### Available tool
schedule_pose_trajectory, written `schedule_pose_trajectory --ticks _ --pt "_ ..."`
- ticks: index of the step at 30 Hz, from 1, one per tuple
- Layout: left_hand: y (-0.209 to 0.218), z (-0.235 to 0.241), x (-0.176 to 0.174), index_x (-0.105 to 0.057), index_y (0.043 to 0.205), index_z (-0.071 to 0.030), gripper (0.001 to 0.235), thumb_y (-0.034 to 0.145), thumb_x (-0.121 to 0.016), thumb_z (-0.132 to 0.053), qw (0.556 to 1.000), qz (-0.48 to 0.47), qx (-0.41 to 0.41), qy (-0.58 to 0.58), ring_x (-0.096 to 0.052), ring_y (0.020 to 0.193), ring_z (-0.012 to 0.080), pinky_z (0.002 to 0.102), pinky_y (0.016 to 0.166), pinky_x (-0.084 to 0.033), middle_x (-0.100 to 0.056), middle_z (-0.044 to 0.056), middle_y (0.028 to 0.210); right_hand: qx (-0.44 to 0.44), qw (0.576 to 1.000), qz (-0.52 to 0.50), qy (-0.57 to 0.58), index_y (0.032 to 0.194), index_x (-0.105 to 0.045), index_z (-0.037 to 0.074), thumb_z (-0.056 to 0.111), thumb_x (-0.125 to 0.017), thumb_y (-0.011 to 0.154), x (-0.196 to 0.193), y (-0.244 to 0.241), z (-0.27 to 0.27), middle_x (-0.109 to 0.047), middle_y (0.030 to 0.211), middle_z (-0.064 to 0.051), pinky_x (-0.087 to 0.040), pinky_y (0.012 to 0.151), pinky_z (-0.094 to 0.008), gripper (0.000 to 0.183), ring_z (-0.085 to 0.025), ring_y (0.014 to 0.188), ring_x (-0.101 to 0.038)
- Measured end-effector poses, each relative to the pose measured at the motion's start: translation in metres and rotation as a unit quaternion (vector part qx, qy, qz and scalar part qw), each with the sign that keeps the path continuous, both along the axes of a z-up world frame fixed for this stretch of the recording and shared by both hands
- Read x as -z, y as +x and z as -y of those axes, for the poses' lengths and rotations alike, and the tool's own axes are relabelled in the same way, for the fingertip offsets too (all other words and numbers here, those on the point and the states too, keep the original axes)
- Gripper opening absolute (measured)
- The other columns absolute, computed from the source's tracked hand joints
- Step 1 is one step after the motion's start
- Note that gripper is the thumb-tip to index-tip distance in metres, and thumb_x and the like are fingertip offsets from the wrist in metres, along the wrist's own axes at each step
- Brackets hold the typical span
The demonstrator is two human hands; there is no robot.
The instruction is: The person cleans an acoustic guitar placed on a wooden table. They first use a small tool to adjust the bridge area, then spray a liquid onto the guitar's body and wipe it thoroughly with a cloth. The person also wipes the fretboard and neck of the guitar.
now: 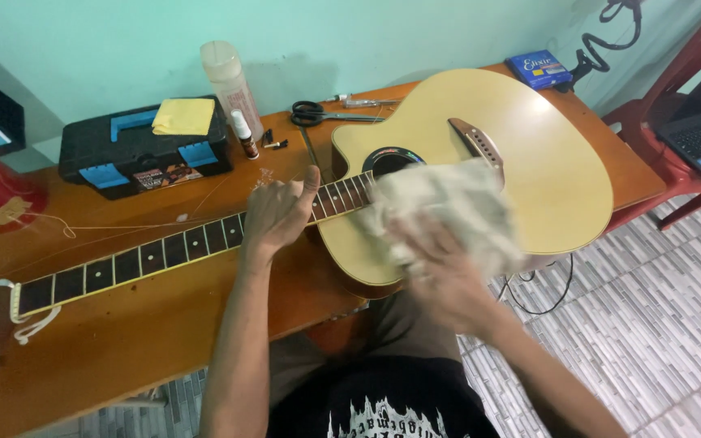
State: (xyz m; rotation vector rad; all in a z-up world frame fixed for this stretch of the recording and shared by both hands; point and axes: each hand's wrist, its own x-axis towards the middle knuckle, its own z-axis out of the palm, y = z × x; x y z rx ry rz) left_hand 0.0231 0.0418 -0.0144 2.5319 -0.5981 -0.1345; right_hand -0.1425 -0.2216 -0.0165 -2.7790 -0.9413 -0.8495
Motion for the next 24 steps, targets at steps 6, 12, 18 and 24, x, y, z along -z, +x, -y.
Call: schedule_pose_trajectory --ticks 6,12,18,24 --pt "0.003 -0.004 0.006 -0.06 0.061 -0.003 0.111 0.095 0.012 -0.081 1.0 0.001 0.012 -0.027 -0.07 0.068 0.0443 0.056 0.085 -0.051 -0.057 0.02 0.051 -0.09 0.99 -0.074 0.083 0.13 -0.069 0.015 0.031 -0.044 0.097 -0.015 0.004 -0.077 -0.056 0.153 -0.003 -0.034 0.115 -0.053 0.044 -0.038 0.148 -0.041" --pt "0.007 -0.006 0.011 -0.055 0.056 -0.004 0.107 0.098 0.013 -0.076 0.999 -0.011 0.01 -0.05 -0.066 0.062 0.0465 0.056 0.083 -0.049 -0.053 0.02 0.047 -0.03 0.972 -0.207 0.107 0.101 -0.082 0.014 0.033 -0.027 0.101 -0.013 0.004 0.016 -0.049 0.159 -0.001 -0.029 0.118 -0.054 0.058 -0.037 0.149 -0.037" --pt "0.011 -0.005 0.02 -0.049 0.051 -0.01 0.102 0.1 0.012 -0.076 0.999 0.013 0.004 -0.041 -0.064 0.055 0.0413 0.053 0.082 -0.05 -0.047 0.016 0.043 0.219 0.95 -0.221 -0.005 0.121 -0.073 0.005 0.026 -0.045 0.089 -0.009 -0.011 0.131 -0.051 0.159 -0.008 -0.031 0.123 -0.044 0.048 -0.033 0.151 -0.038" --pt "0.006 -0.005 0.017 -0.047 0.05 -0.011 0.102 0.099 0.013 -0.076 0.999 0.016 0.012 -0.051 -0.066 0.056 0.0395 0.05 0.083 -0.051 -0.049 0.014 0.041 0.329 0.907 -0.264 0.008 0.142 -0.057 0.001 0.039 -0.019 0.104 0.015 -0.002 0.213 -0.024 0.175 -0.008 -0.013 0.131 -0.043 0.066 -0.026 0.164 -0.011"
